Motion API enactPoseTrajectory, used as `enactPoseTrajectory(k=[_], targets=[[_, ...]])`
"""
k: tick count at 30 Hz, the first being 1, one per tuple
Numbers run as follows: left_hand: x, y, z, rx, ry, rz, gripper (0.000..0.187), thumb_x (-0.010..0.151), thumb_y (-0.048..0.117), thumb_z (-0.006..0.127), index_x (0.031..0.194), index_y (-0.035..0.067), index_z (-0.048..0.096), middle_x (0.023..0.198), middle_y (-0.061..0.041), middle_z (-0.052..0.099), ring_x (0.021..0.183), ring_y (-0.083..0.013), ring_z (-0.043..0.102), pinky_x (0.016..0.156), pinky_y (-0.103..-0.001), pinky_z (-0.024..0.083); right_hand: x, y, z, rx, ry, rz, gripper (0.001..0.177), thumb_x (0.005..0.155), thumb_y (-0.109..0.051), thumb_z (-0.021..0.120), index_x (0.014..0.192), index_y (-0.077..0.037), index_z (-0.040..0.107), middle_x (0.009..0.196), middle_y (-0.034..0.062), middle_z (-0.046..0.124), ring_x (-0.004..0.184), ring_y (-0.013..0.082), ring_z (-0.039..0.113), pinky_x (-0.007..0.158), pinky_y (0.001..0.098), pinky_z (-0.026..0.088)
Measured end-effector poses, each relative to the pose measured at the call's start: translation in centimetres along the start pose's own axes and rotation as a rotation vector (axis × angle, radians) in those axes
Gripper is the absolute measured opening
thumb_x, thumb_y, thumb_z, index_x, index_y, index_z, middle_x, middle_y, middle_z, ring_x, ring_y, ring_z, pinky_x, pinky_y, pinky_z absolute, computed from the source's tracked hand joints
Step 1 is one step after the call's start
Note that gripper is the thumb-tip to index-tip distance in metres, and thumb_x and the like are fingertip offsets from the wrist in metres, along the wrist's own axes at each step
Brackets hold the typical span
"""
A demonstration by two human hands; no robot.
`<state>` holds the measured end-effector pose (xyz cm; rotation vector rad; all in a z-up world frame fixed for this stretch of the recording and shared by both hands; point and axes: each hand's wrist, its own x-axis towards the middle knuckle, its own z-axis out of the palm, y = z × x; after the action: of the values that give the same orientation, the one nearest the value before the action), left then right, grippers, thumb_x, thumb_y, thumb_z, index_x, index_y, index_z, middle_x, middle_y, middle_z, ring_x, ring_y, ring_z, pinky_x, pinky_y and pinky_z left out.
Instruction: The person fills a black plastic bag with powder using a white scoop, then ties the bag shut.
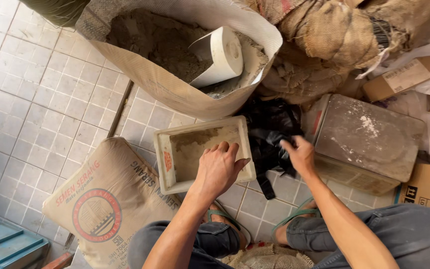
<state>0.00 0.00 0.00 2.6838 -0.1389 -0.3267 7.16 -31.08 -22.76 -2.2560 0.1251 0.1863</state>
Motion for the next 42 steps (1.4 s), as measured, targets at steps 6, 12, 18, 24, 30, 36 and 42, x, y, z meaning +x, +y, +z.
enactPoseTrajectory(k=[6, 12, 18, 24, 30, 36, 42], targets=[[1.6, 3.9, 1.2, -0.291, -0.056, 0.051, 0.056, 0.097, 0.049, 0.069, 0.133, 0.007, 0.066, 0.107, -0.018, 0.07, 0.103, -0.045, 0.074, 0.084, -0.054, 0.059, -1.2, -7.3, -3.5, 0.82, -0.091, 0.143, 0.032, 0.092, -0.001, 0.081, 0.123, -0.004, 0.076, 0.103, 0.0066, 0.075, 0.097, 0.0158, 0.069, 0.09, 0.0346, 0.06], [1.3, 7.6, -1.1, -0.544, -0.077, 0.073, 0.115, 0.072, 0.058, 0.086, 0.16, 0.002, 0.039, 0.131, -0.029, 0.063, 0.122, -0.0527, 0.066, 0.1, -0.064, 0.055, -3.9, -16.5, -4.7, 1.103, 0.042, 0.185, 0.019, 0.093, -0.005, 0.083, 0.111, 0.0, 0.076, 0.095, 0.0153, 0.078, 0.086, 0.0259, 0.078, 0.078, 0.0416, 0.066], [2.3, 5.5, 4.1, -0.643, 0.42, 0.017, 0.037, 0.084, 0.006, 0.08, 0.119, 0.018, 0.076, 0.088, -0.013, 0.079, 0.091, -0.038, 0.079, 0.076, -0.047, 0.065, -4.9, -22.1, -6.0, 1.155, 0.137, 0.245, 0.021, 0.101, -0.025, 0.079, 0.094, -0.006, 0.076, 0.08, 0.0186, 0.078, 0.068, 0.0305, 0.08, 0.06, 0.0411, 0.068], [0.9, 5.5, 0.5, -0.666, 0.269, 0.029, 0.012, 0.098, 0.023, 0.071, 0.109, 0.029, 0.075, 0.074, -0.008, 0.075, 0.077, -0.0331, 0.078, 0.065, -0.042, 0.06, -6.6, -23.3, -7.1, 1.112, 0.169, 0.174, 0.029, 0.105, -0.033, 0.073, 0.102, -0.004, 0.075, 0.088, 0.0157, 0.08, 0.074, 0.0237, 0.08, 0.065, 0.0358, 0.068], [-0.5, 6.2, -4.4, -0.758, 0.153, 0.296, 0.038, 0.102, 0.029, 0.071, 0.073, 0.008, 0.06, 0.068, -0.015, 0.065, 0.068, -0.0369, 0.07, 0.063, -0.04, 0.055, -8.3, -26.3, -13.6, 0.054, 0.247, -0.872, 0.058, 0.093, -0.012, 0.069, 0.15, -0.007, 0.06, 0.147, 0.014, 0.049, 0.15, 0.0417, 0.044, 0.126, 0.055, 0.035], [-2.8, 5.2, -8.5, -0.628, -0.077, 0.384, 0.062, 0.095, 0.041, 0.074, 0.055, 0.0, 0.051, 0.052, -0.026, 0.055, 0.055, -0.0505, 0.054, 0.056, -0.049, 0.046, -7.1, -29.6, -15.3, -0.039, -0.495, -1.095, 0.033, 0.102, -0.018, 0.062, 0.131, -0.021, 0.077, 0.137, 0.0084, 0.069, 0.149, 0.0421, 0.047, 0.124, 0.0625, 0.027], [-2.9, 3.1, -7.0, -0.541, -0.296, 0.336, 0.042, 0.093, 0.04, 0.076, 0.071, 0.007, 0.061, 0.067, -0.017, 0.065, 0.068, -0.0395, 0.067, 0.065, -0.046, 0.052, -7.1, -26.7, -12.8, -0.089, -0.493, -1.085, 0.014, 0.1, -0.033, 0.072, 0.1, -0.02, 0.077, 0.087, -0.0044, 0.059, 0.104, 0.0208, 0.066, 0.114, 0.0545, 0.041]])
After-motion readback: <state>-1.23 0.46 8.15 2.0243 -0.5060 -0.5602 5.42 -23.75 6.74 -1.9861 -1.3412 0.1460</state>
